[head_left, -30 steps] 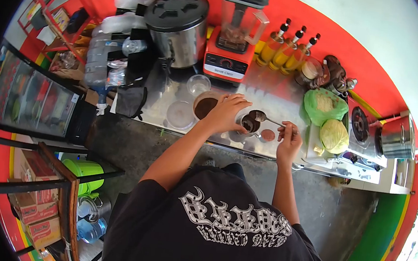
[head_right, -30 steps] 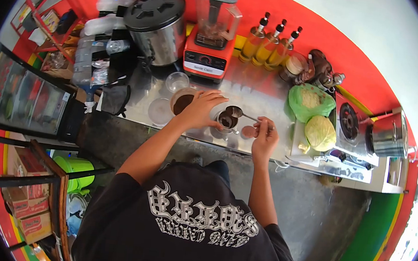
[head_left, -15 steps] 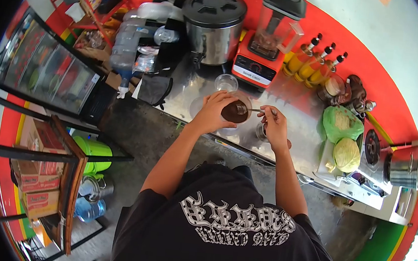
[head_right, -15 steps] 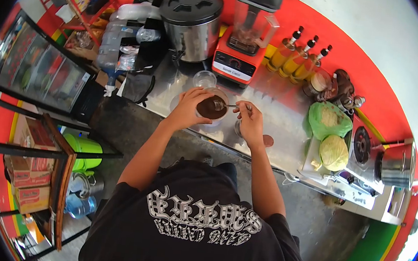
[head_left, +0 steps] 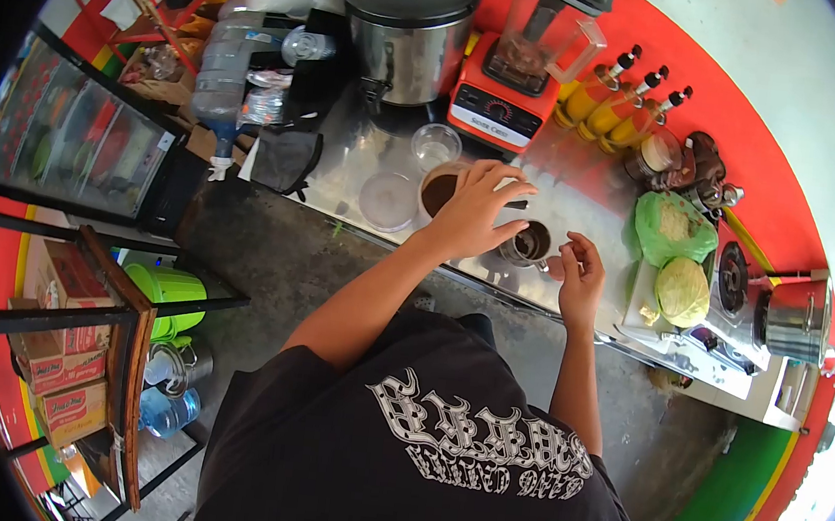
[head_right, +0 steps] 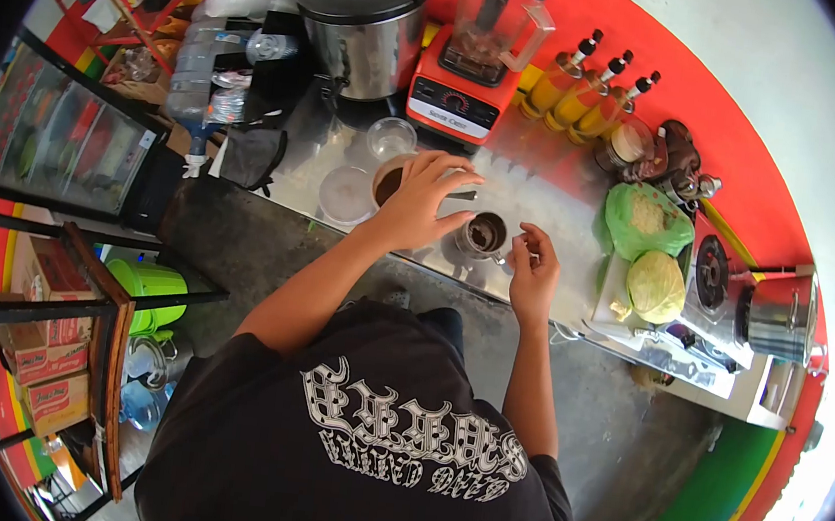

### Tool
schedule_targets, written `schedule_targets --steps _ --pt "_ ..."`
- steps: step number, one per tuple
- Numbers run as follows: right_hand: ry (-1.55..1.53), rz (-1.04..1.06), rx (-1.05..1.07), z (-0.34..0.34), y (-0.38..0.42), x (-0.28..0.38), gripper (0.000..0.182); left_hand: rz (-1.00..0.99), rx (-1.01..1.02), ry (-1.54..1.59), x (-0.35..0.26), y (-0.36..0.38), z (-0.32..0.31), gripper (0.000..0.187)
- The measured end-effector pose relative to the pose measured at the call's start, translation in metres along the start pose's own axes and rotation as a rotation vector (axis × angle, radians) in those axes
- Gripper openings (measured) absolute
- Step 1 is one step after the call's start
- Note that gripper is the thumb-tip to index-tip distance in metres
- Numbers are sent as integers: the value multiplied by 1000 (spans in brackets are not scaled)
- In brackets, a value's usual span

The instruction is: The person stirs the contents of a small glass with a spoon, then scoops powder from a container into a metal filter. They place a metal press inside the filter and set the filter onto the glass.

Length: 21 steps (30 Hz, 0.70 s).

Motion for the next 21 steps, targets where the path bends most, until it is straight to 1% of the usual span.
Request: schedule_targets --steps 1,2,3,5,6,7,9,10,11,13,15,17,18,19,21 --pt "4 -16 -30 8 5 -6 27 -33 10 27 -6 -7 -6 54" --pt "72 -25 -49 17 8 -18 27 -73 10 59 -14 -13 -11 50" --pt "81 -31 -63 21 13 -21 27 -80 17 75 -23 -18 -16 50" --pt "274 -67 19 26 20 -27 27 -186 45 141 -39 -24 -24 48" --pt "288 -80 17 24 23 -30 27 -216 93 203 -44 -26 -28 48" --pt "286 -92 0 24 25 -35 27 -223 110 214 -46 -26 -33 48" --pt "306 -12 81 19 25 -44 30 -230 157 241 -47 -23 -44 50" --pt "281 13 82 15 27 -36 32 -193 165 206 -42 -22 -51 52" --pt "272 -2 54 14 27 -41 32 -207 193 215 -37 -21 -58 52" --pt "277 73 86 9 25 -49 32 -118 171 105 -31 -24 -63 52" --pt "287 54 53 6 26 -55 30 -119 190 86 -36 -26 -64 52" --pt "260 18 66 4 23 -58 26 -143 146 -66 -46 -32 -60 51" --pt "284 -2 90 5 22 -53 21 -149 154 -42 -49 -33 -61 50" --pt "280 -1 87 6 21 -48 21 -152 157 -44 -50 -31 -63 50" --pt "284 -53 148 8 18 -44 20 -178 215 47 -49 -27 -72 49"
Point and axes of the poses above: each hand's wrist, its own y-axis away from the middle knuckle, its own z-axis out of the back of the hand, x = y × z, the point moved 2 cm from there along -y, towards the middle knuckle, and after that the axes turned 1 degree about x, right-handed, at the moved point
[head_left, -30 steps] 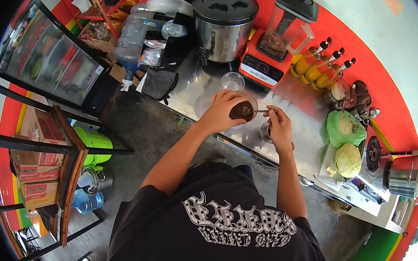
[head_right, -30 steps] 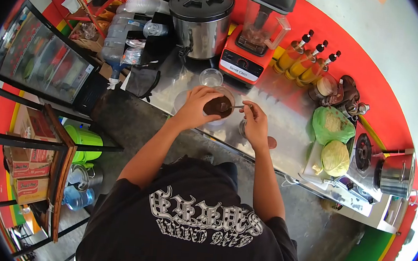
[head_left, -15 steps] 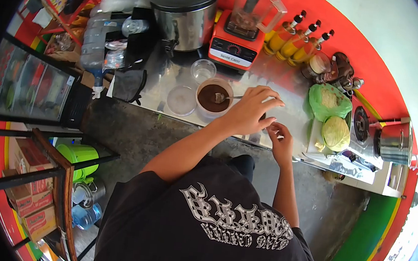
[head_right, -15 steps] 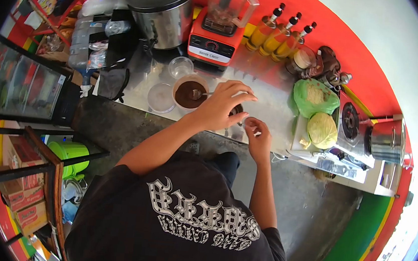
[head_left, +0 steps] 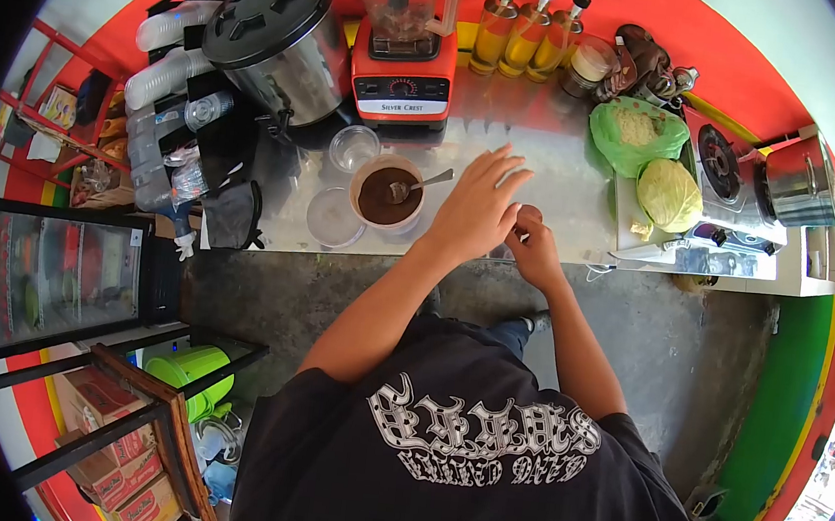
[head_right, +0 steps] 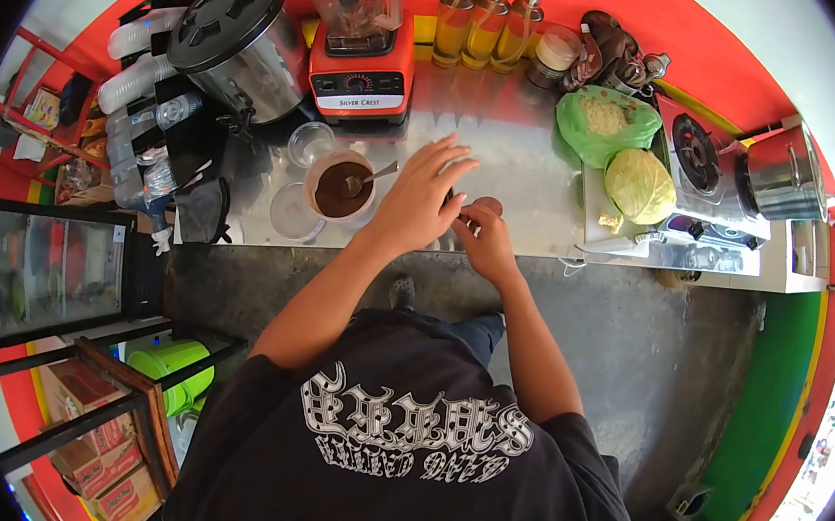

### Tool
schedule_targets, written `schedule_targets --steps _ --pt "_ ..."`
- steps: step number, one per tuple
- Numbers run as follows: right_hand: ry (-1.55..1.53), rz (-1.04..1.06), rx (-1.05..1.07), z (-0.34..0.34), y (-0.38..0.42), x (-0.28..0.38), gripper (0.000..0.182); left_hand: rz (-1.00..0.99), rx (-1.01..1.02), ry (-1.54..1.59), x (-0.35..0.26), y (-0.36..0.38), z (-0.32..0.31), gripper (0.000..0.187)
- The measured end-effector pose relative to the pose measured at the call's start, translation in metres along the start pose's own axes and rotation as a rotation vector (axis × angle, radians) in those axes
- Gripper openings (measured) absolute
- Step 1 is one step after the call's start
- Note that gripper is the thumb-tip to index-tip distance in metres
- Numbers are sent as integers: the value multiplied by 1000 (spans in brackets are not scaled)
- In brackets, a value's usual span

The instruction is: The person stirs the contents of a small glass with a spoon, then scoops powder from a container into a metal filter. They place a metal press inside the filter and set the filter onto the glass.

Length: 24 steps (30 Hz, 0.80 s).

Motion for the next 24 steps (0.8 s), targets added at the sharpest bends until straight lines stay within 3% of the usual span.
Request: schedule_targets --steps 4,10,13,15,19,22,24 --pt "-16 82 -9 4 -9 -19 21 16 23 55 -3 15 -6 52" --pt "15 101 50 17 -17 -15 22 114 8 60 0 41 -9 72" --pt "-9 68 95 20 -19 -8 26 197 -4 122 4 57 -9 87" --pt "5 54 141 20 -21 -4 26 302 0 108 8 70 -13 109" --pt "2 105 147 12 -25 -14 29 448 48 157 26 96 -33 128" --pt "46 135 135 5 -25 -17 32 609 13 319 39 109 -45 132" --pt "-22 72 129 -3 -22 -19 33 611 -18 356 54 112 -54 127"
Point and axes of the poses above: each hand's wrist, its own y-axis away from the middle knuckle, its own z-axis out of the back of the hand, x = y × z, the point moved 2 cm from there along -y, towards the middle knuckle, and after that the axes turned 1 degree about x, right-handed, at the moved point
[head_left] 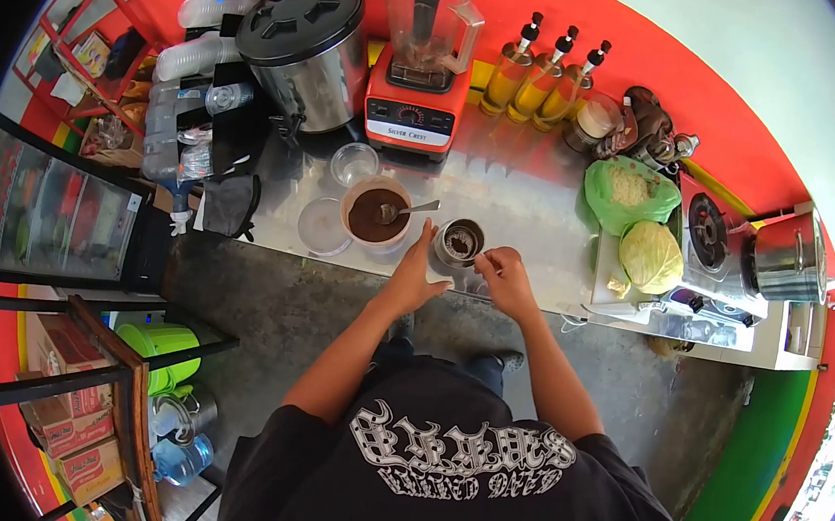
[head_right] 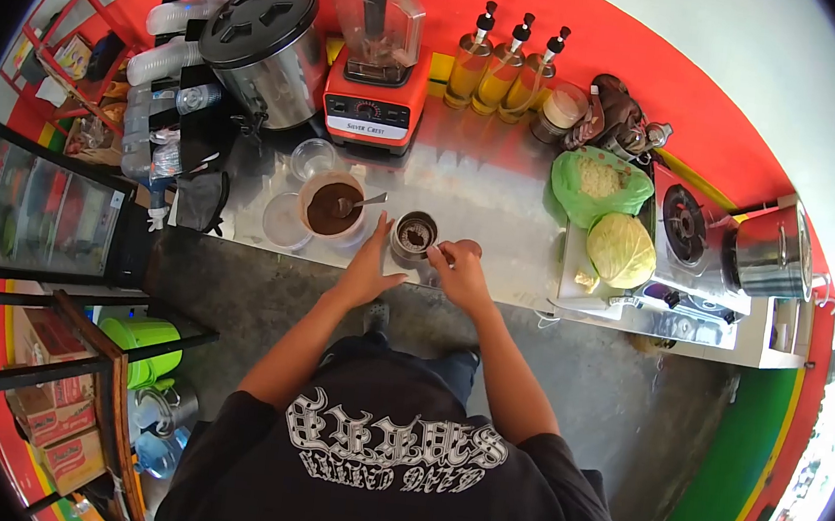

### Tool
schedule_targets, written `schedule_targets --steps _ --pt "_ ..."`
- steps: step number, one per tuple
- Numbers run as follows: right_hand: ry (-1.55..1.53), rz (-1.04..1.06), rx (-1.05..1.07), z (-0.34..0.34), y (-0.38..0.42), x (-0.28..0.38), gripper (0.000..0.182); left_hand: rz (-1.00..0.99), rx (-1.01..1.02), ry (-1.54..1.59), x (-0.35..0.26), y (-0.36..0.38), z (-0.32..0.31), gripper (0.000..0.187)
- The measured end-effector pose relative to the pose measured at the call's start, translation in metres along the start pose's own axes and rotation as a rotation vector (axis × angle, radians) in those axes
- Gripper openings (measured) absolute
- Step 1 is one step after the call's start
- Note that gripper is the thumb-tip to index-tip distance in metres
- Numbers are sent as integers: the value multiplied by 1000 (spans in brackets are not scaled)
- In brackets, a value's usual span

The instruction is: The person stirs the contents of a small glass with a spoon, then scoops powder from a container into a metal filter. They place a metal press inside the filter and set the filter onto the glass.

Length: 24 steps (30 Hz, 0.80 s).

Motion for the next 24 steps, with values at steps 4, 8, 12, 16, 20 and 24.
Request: schedule_targets --steps 4,8,12,16,20,24 --pt "-160 -89 -10 -16 9 -7 35 -134 -22 164 25 -34 -17 105" --pt "-162 -139 -125 -19 4 -5 37 -1 5 157 42 -56 -29 77" --pt "-96 -163 -235 -25 17 12 37 -95 -103 -108 47 -52 -32 69" --pt "-33 -203 -218 -23 20 20 34 -69 -66 -158 36 -48 -32 64" --pt "-60 -159 -136 -22 24 8 34 -112 20 -205 64 -47 -39 64" --pt "-270 -286 -237 -15 23 -6 37 -169 -14 -185 51 -47 -27 68"
Point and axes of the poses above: each hand's wrist, its own y-axis away from the middle knuckle, its own z-axis out of the back of the hand, x = y × z, the point moved 2 cm from there along -y, towards the middle knuckle, and after that the axes turned 1 degree about x, right-handed, at the moved point
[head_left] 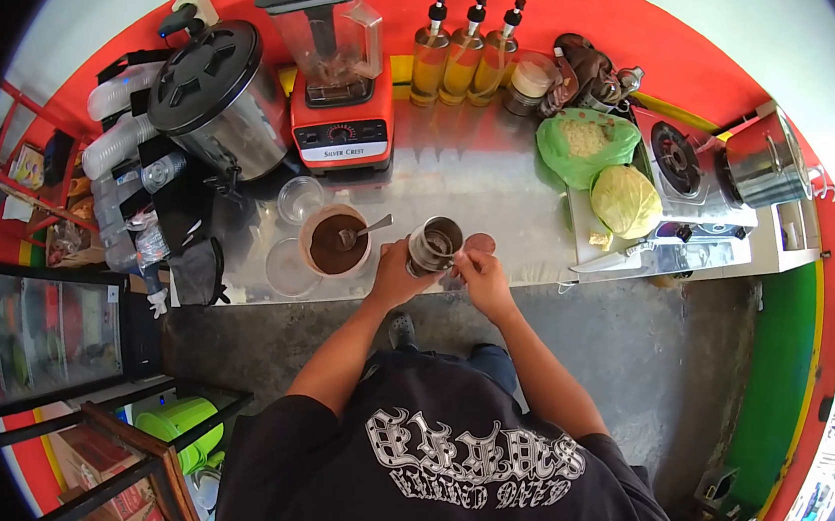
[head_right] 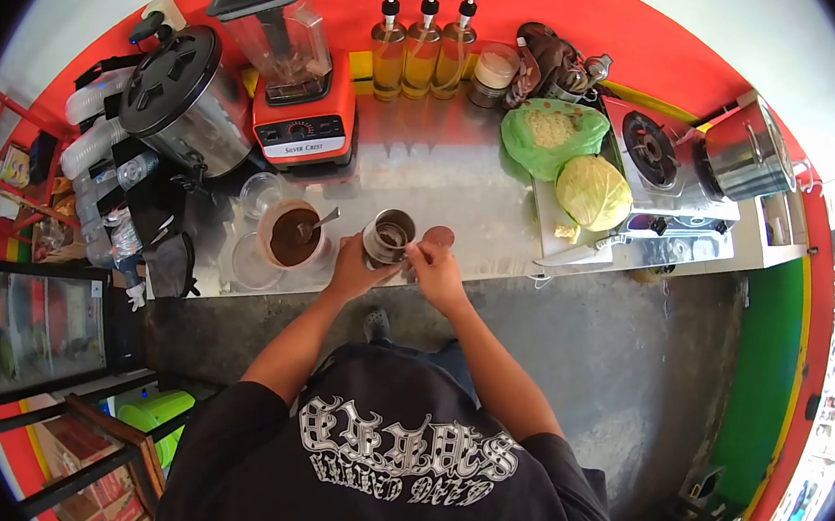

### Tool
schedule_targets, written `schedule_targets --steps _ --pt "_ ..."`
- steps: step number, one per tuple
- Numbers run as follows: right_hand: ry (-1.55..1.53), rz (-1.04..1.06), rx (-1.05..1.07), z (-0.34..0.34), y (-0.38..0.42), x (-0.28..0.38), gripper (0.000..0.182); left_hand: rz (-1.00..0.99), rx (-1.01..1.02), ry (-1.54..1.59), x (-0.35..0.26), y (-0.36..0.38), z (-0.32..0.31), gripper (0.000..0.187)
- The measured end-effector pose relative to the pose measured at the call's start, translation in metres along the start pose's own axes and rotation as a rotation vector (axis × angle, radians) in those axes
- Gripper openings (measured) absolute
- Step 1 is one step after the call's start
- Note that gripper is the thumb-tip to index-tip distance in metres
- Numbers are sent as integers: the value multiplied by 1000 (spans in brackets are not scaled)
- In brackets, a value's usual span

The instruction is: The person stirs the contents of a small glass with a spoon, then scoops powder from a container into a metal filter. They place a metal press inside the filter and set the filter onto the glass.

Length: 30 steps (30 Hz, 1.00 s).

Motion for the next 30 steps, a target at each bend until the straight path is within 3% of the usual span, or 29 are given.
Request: schedule_targets --steps 2,5,8,11,13,14,17,19,22,24,25,27,28,30 --pt "146 110 181 -3 1 6 40 -42 20 15 7 0 -3 70" --pt "24 -3 190 1 -6 8 40 -4 83 53 2 0 -5 70" --pt "39 -21 183 -3 -15 -3 39 54 -47 117 -1 0 0 72" --pt "59 6 315 -6 -11 6 39 -89 106 104 19 3 -9 74" --pt "71 67 202 -7 -15 0 40 53 -104 69 5 5 -6 74" --pt "94 132 94 -5 -17 -3 41 57 -102 69 -1 3 -3 74" --pt "218 167 209 -5 -3 23 37 55 -81 312 -15 -3 5 67" --pt "231 185 265 -9 -2 24 37 63 -104 301 -11 -3 2 66" --pt "337 286 139 -13 -4 21 39 26 -135 294 -6 -5 2 64" --pt "284 487 227 -15 -2 24 38 57 -96 387 -6 -5 4 67" --pt "283 484 228 -15 -2 24 38 60 -95 387 -10 -4 5 67" --pt "297 241 140 -10 -7 22 38 69 -130 318 -19 -5 9 66" --pt "298 242 143 -10 -6 23 38 71 -133 319 -16 -5 8 66" --pt "327 434 232 -13 -1 29 33 58 -94 361 -12 -5 8 67"
Point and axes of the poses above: each hand's wrist, its own y-axis away from the middle knuckle, its own z-axis out of the back of the hand, x = y × z, the point moved 2 cm from there along -y, towards the middle knuckle, and after that the axes turned 1 degree about x, right-handed, at the moved point
